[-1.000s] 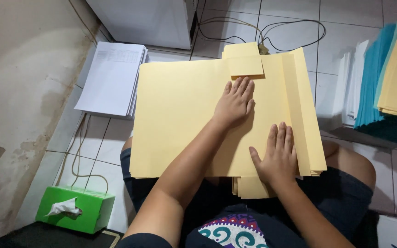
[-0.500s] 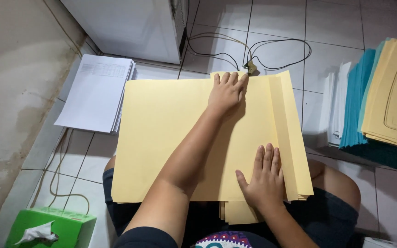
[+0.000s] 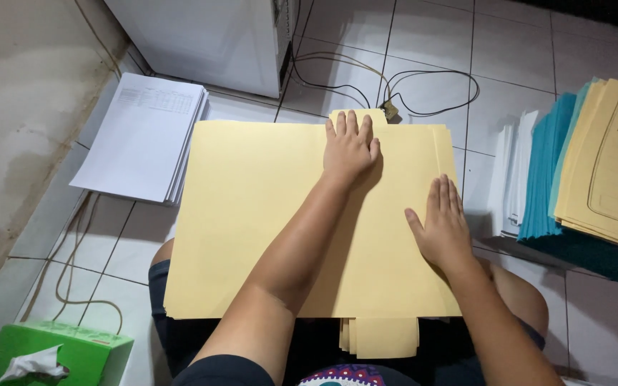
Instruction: The person sits on the floor and repeatedly folds yellow file folders in half. They pick up a folder from a stack, fold it, and place it on a growing pile on their lap.
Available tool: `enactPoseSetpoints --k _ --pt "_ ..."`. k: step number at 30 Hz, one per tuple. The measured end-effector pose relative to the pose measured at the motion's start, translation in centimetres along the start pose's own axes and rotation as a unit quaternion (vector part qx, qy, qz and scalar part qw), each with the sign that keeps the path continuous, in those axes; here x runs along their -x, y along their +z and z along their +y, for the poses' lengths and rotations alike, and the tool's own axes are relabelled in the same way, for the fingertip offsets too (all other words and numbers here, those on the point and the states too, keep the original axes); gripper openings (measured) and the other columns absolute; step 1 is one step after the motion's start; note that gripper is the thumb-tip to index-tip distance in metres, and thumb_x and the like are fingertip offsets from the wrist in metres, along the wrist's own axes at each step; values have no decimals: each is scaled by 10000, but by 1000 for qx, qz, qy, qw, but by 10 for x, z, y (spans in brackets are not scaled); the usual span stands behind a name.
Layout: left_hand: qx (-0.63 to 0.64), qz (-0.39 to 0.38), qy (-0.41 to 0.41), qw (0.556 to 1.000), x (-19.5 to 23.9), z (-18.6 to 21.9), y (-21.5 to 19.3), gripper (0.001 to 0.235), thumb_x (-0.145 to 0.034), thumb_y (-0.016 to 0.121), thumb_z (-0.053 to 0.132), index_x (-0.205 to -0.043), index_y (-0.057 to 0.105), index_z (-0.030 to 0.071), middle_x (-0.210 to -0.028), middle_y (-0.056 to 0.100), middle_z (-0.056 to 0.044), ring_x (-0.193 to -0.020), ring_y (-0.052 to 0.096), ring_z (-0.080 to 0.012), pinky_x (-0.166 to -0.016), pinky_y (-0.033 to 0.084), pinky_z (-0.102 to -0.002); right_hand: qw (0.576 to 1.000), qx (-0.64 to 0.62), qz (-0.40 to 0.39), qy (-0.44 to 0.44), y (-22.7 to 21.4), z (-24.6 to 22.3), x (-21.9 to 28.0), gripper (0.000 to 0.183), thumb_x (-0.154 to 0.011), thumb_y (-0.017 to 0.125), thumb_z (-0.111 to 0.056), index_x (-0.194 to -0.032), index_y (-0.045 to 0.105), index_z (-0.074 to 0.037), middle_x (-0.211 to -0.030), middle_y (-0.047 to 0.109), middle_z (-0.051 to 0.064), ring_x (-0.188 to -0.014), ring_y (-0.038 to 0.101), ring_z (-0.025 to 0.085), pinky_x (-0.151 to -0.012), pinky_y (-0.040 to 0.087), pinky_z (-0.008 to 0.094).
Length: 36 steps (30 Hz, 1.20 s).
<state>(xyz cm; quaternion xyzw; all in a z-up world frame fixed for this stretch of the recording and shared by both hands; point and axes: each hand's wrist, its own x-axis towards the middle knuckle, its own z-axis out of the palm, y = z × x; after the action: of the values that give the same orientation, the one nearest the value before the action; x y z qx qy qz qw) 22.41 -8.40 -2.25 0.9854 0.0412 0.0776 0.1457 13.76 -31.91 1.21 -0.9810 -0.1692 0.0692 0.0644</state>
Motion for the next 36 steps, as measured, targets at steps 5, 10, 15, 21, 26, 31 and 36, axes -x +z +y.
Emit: enactPoseSetpoints --k 5,10,15,21,26,31,36 --pt "0 -10 -10 1000 2 2 -6 624 -1012 298 461 -1529 410 132 -1560 424 -217 -1510 310 -394 -1226 183 -579 1000 3 -2 -29 1 9 -96 827 -1063 263 -583 -1625 201 21 -1714 151 220 -1599 115 332 -1290 111 445" --pt "15 0 -27 1000 0 1 -9 632 -1014 302 454 -1525 425 103 -1561 429 -227 -1516 299 -403 -1223 169 -584 1000 -7 1 -25 0 6 -92 793 -1076 253 -554 -1630 197 11 -1721 136 206 -1599 118 311 -1292 112 427" --pt "38 33 -89 995 -2 0 -7 627 -1031 328 364 -1546 409 16 -1617 365 -262 -1562 228 -409 -1252 96 -592 998 45 15 -41 -14 -20 4 761 -1078 295 -495 -1599 271 59 -1683 238 267 -1578 200 364 -1274 161 437" --pt "36 -24 -126 991 56 -17 -28 611 -1069 261 297 -1616 267 25 -1691 191 -254 -1592 77 -395 -1238 -64 -616 999 38 2 -12 -6 -23 26 819 -1063 229 -571 -1624 213 26 -1706 180 236 -1593 136 338 -1288 100 426" --pt "34 -53 -89 994 130 -34 -63 621 -1063 273 337 -1630 272 84 -1698 216 -212 -1589 129 -389 -1243 24 -622 998 56 11 -25 9 -10 22 839 -1059 208 -604 -1636 205 6 -1713 173 223 -1598 120 337 -1292 85 441" --pt "39 -43 -77 995 139 -41 -67 603 -1066 273 308 -1627 281 88 -1695 234 -207 -1584 161 -386 -1245 51 -620 994 83 -1 -70 1 -42 82 897 -1021 218 -704 -1636 226 -50 -1700 190 224 -1593 127 361 -1281 76 490" --pt "-2 -35 -79 996 127 -49 -44 634 -1047 250 348 -1628 189 101 -1707 143 -139 -1567 106 -359 -1227 85 -618 909 49 92 -403 28 -48 158 965 -886 557 -773 -1628 292 -216 -1688 283 109 -1553 279 282 -1228 253 445"
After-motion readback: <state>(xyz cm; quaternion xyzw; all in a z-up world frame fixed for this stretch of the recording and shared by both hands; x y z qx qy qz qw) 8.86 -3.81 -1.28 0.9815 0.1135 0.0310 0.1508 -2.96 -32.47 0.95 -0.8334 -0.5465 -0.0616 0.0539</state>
